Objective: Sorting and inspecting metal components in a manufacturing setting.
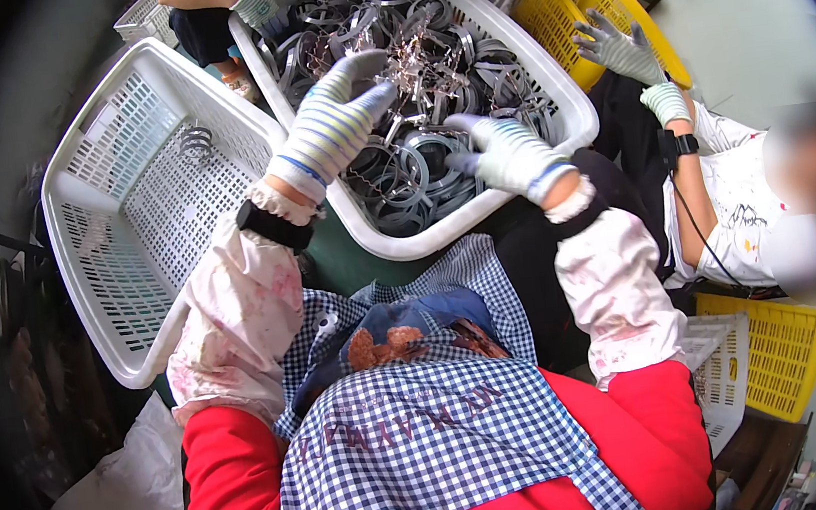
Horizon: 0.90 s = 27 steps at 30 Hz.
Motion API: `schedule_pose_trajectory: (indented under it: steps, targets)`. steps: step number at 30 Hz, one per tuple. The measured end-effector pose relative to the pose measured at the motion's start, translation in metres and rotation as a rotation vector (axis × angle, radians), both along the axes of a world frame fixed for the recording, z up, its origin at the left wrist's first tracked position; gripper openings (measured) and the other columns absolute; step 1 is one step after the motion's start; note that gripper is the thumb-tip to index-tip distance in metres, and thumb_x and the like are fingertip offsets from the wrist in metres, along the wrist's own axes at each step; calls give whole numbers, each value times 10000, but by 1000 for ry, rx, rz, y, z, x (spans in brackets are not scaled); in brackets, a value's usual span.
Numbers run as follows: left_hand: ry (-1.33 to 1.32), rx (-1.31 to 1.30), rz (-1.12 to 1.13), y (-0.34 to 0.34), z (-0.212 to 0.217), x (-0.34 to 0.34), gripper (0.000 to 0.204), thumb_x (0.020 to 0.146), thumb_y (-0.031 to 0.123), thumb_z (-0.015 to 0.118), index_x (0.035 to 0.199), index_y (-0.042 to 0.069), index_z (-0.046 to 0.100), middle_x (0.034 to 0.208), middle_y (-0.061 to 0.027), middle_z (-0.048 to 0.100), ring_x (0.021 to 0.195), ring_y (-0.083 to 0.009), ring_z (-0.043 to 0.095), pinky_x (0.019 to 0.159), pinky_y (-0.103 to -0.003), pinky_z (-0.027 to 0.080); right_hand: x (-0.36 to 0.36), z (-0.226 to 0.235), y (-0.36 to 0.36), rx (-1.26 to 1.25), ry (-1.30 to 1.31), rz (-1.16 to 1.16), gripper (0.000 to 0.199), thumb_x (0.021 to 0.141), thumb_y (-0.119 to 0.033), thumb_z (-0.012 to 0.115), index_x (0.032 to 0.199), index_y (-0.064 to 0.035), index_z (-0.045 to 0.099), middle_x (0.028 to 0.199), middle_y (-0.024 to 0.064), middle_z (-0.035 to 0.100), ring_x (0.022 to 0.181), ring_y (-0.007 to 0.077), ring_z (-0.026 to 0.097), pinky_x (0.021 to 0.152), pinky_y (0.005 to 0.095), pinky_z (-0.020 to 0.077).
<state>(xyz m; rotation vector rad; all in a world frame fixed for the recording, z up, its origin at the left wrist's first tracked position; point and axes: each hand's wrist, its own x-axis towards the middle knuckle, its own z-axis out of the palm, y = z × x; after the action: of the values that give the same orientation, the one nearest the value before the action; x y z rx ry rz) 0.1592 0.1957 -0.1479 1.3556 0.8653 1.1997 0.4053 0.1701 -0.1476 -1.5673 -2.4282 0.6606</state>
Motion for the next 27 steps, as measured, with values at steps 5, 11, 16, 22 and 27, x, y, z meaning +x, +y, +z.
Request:
schedule_pose_trajectory:
  steps: [5,11,16,22,27]
  targets:
    - [10,-167,22,21,-51,-10,451,942,94,637,1369,24,512,1249,-70,598,1132,-149,574,979,-265,459,-47,-95,30,-193,-415,-7,553,894,-432,624,1319,-86,549,1282,231,592,1179,381,575,1039,441,426]
    - [-35,-294,61,29,-58,-35,538,890,67,677,1377,-9,463,1193,-105,616,1078,-182,593,950,-294,486,-29,-76,59,-180,-310,-135,382,951,-329,480,1051,-21,683,1049,222,685,997,378,652,900,446,502]
    - [-69,-293,-195,31,-48,-35,1039,738,21,782,1556,50,143,1437,-153,435,1276,-247,467,1019,-353,440,-8,-27,70,-529,584,-363,330,1031,-312,477,1138,-46,643,984,76,694,833,149,688,688,241,527]
    - [62,-412,-323,27,-31,-26,1271,737,108,853,1562,143,-113,1491,-173,403,1242,-236,516,824,-293,522,-23,-32,75,-832,1108,-315,317,1019,-321,514,1184,-81,640,1052,52,691,814,157,685,681,254,532]
    - [-367,-341,-164,36,-52,-12,821,860,9,681,1544,91,233,1105,-76,609,764,-106,604,553,-243,487,-48,-36,66,-587,1035,-231,466,1020,-303,526,1421,-78,451,1227,62,632,927,103,663,736,237,537]
